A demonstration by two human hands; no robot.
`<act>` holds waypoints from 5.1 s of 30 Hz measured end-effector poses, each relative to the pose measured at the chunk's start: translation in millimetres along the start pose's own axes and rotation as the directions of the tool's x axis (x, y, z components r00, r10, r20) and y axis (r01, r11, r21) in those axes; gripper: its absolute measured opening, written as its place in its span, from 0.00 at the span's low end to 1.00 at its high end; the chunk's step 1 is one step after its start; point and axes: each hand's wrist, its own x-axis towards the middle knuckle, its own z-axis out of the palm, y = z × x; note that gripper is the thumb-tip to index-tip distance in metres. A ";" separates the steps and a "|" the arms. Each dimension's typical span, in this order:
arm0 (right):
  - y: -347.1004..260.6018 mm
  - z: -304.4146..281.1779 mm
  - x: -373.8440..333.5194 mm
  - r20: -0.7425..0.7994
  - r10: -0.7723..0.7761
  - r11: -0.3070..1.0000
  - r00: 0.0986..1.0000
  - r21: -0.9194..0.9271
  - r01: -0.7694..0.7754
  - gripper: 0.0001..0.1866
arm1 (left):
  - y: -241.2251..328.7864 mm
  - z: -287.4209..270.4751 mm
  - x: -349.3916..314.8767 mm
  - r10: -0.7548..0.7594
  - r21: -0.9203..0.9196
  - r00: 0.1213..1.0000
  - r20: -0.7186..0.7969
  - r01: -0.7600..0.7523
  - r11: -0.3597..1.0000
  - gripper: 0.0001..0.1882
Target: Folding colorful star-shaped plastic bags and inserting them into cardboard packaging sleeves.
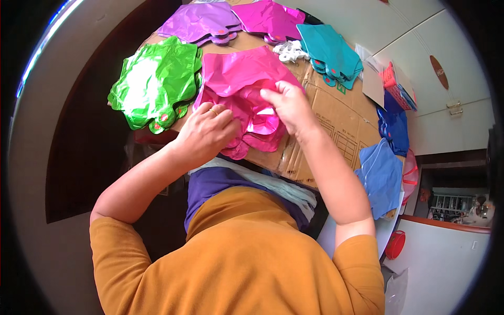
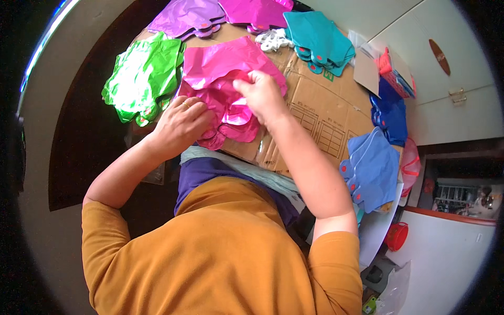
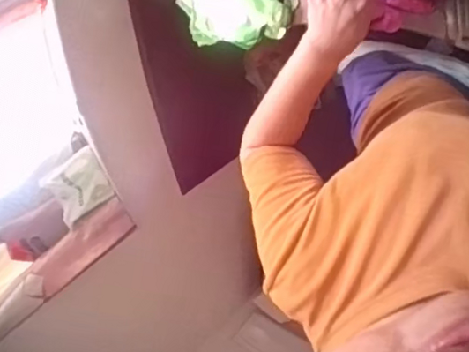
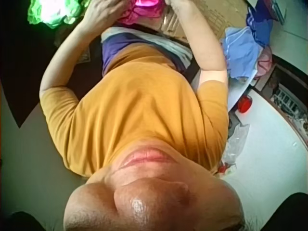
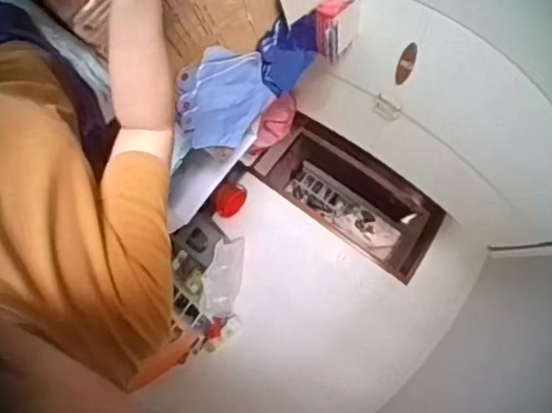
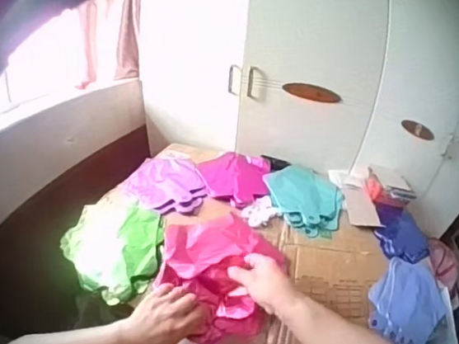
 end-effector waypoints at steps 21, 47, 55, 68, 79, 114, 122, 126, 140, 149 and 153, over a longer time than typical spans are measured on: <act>-189.3 -193.4 20.1 -0.181 -0.749 0.577 0.638 -0.650 0.493 0.09 | -24.4 -20.6 23.2 -0.359 -0.109 0.851 0.383 0.427 0.897 0.38; 1.7 -119.2 -181.0 0.304 -0.280 0.364 0.911 -0.844 0.394 0.26 | -68.2 -58.4 -83.6 -0.504 -0.226 0.856 0.117 0.517 0.826 0.22; -58.6 -83.3 -123.2 0.420 -0.423 0.279 0.803 -0.783 0.556 0.17 | -72.8 -39.0 -98.3 -0.311 -0.044 0.950 0.014 0.311 0.949 0.17; -36.3 146.1 60.8 0.813 -0.208 0.626 0.544 -0.316 0.713 0.12 | -116.2 -54.7 -78.5 -0.536 -0.466 0.734 0.417 0.679 0.567 0.09; -8.2 169.0 85.8 0.625 -0.027 0.882 0.780 -0.353 0.313 0.11 | -110.5 -44.8 -61.2 -0.651 -0.206 0.758 -0.047 0.630 0.748 0.12; -109.1 58.5 300.3 0.456 -0.679 0.559 0.575 -0.186 0.808 0.14 | -217.5 44.8 78.4 -0.223 -0.194 0.958 -0.178 0.188 0.963 0.16; -29.8 46.5 306.3 0.563 -0.264 0.873 0.784 -0.206 0.442 0.09 | -244.3 79.0 90.5 -0.233 -0.305 0.952 -0.196 0.167 0.938 0.13; -37.2 47.4 294.1 0.596 -0.190 0.892 0.780 -0.227 0.390 0.09 | -243.7 67.2 98.1 -0.521 -0.539 0.853 -0.026 0.427 0.726 0.07; -47.3 36.4 280.2 0.661 -0.089 0.925 0.745 -0.223 0.309 0.12 | -254.6 43.5 116.4 -0.359 -0.506 0.917 0.171 0.395 0.767 0.12; -29.0 43.7 290.8 0.564 -0.272 0.906 0.780 -0.122 0.405 0.10 | -249.5 68.8 104.3 -0.232 -0.370 0.963 -0.141 0.166 0.914 0.04; -32.8 45.7 290.1 0.585 -0.270 0.862 0.765 -0.208 0.463 0.11 | -256.5 60.8 108.7 -0.477 -0.558 0.871 0.116 0.455 0.694 0.08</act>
